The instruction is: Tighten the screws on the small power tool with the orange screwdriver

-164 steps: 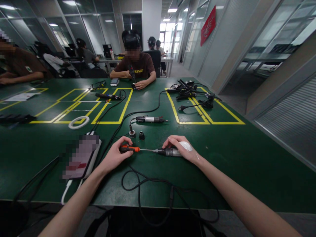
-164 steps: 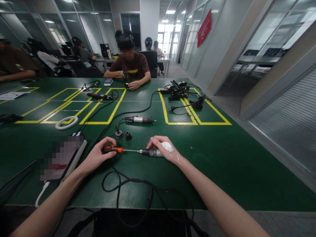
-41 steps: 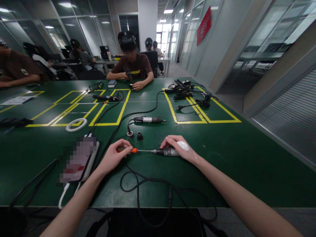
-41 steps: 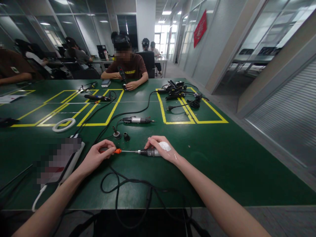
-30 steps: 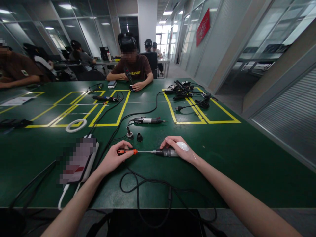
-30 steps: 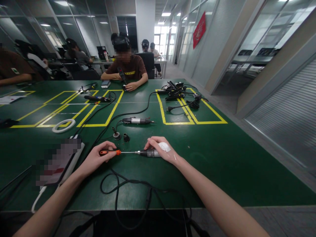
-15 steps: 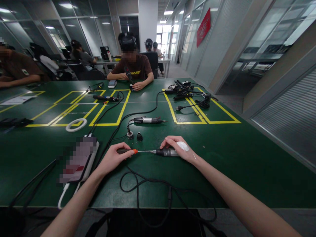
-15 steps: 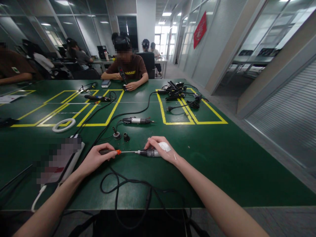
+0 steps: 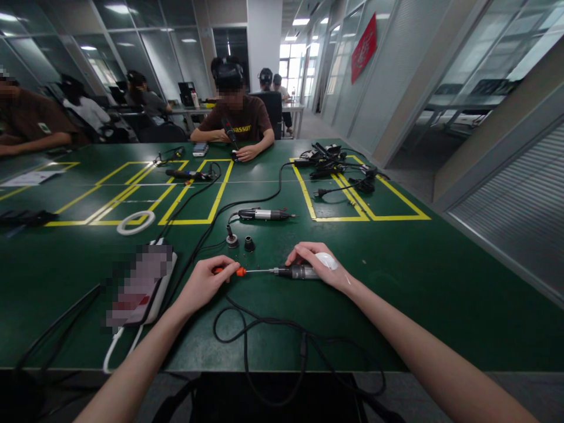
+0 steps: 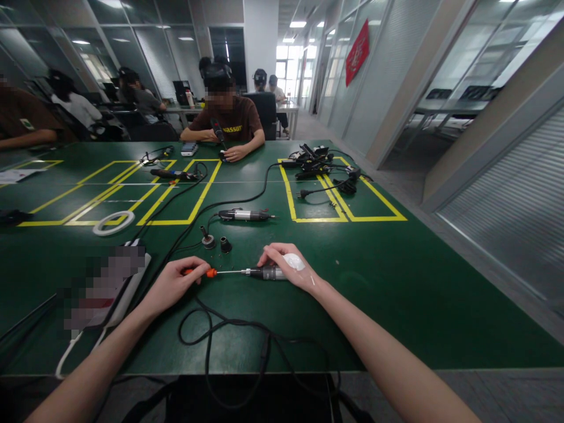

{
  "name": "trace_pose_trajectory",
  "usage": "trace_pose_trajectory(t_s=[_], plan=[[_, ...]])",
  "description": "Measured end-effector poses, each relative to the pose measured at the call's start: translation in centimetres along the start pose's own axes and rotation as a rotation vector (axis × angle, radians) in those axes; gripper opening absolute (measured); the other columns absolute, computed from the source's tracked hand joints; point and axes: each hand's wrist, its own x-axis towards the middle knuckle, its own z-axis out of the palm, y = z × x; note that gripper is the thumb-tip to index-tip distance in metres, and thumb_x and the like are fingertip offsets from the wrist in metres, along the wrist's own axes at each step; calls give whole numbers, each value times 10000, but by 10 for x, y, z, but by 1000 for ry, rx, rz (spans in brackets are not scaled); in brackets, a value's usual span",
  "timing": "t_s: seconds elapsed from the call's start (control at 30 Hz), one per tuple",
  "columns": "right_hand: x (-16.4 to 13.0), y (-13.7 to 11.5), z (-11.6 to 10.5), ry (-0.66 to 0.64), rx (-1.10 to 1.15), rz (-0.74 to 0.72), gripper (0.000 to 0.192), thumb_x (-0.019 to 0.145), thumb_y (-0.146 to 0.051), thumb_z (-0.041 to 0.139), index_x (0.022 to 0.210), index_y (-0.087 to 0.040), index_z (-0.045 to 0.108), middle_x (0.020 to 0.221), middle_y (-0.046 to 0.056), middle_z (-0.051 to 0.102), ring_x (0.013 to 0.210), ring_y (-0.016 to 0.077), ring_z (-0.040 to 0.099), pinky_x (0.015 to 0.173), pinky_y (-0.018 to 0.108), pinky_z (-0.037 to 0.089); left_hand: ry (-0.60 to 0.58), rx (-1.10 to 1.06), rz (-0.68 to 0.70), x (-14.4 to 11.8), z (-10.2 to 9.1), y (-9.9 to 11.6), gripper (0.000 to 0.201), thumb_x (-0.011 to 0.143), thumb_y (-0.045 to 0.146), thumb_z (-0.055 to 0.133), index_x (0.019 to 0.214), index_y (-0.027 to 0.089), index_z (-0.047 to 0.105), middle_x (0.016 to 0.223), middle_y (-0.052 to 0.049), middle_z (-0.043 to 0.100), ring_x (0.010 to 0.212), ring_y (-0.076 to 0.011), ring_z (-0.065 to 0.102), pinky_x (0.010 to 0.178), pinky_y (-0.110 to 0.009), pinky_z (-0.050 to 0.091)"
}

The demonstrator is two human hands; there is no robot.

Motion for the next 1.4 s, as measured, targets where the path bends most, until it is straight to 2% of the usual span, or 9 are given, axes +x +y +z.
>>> trace_pose_trajectory(t_s=[0.2, 0.33, 0.67, 0.73, 0.87, 1.0, 1.1, 1.27, 1.4], plan=[[0, -1, 0, 0, -4, -6, 595, 960, -689, 539, 756, -180, 772, 821, 91, 779, 807, 226, 688, 797, 350, 529, -16, -28, 28, -1, 1, 0, 345, 751, 471, 754, 889, 161, 691, 747, 10, 637, 651, -117, 556, 635, -217, 441], [0, 1, 0, -5, -11, -10, 589, 973, -670, 530, 763, -178, 776, 815, 90, 771, 780, 218, 676, 767, 340, 529, -23, -28, 60, -2, -1, 1, 298, 751, 425, 752, 776, 173, 594, 754, 20, 600, 683, -113, 548, 663, -213, 442], [0, -1, -1, -2, -10, 1, 598, 957, -696, 537, 762, -183, 776, 822, 89, 774, 791, 219, 678, 783, 345, 525, 29, 3, 66, 0, -1, 4, 331, 812, 502, 718, 784, 177, 778, 801, -50, 746, 743, -173, 645, 725, -257, 498], [0, -1, 0, 1, -9, 3, 604, 950, -706, 540, 756, -185, 777, 817, 89, 774, 785, 221, 675, 778, 350, 525, -5, 9, 29, 0, -1, 3, 364, 837, 519, 676, 796, 172, 780, 719, -33, 720, 650, -149, 599, 654, -244, 467], [0, -2, 0, -6, -15, 1, 592, 954, -697, 540, 751, -193, 776, 822, 91, 776, 795, 233, 679, 782, 361, 528, -24, 16, -5, -1, -1, 3, 441, 868, 568, 612, 759, 160, 741, 548, 17, 568, 521, -110, 460, 541, -224, 361], [0, -4, 0, -5, -8, 5, 582, 958, -687, 540, 752, -193, 769, 822, 92, 775, 815, 241, 688, 802, 369, 527, -41, 6, 20, -1, -2, 4, 357, 802, 522, 690, 804, 165, 686, 722, -3, 652, 654, -128, 570, 650, -226, 447], [-1, -5, 0, -6, 7, 14, 581, 949, -693, 550, 747, -191, 763, 832, 95, 779, 824, 243, 694, 805, 369, 530, -39, -5, 42, -2, -3, 3, 318, 729, 425, 762, 883, 175, 639, 765, 23, 629, 705, -123, 584, 712, -224, 466], [0, -1, 1, -6, 6, 5, 604, 944, -713, 545, 753, -184, 763, 835, 95, 783, 820, 234, 696, 796, 353, 529, -81, -38, 52, -1, -5, -2, 316, 790, 460, 734, 790, 160, 638, 780, 0, 636, 721, -130, 585, 694, -229, 469], [1, 1, 1, 0, -7, -11, 612, 950, -714, 536, 751, -185, 770, 828, 93, 785, 822, 235, 699, 807, 353, 528, -31, 14, 107, 1, -4, -4, 355, 819, 507, 720, 766, 156, 722, 808, -41, 687, 766, -163, 630, 725, -260, 486]])
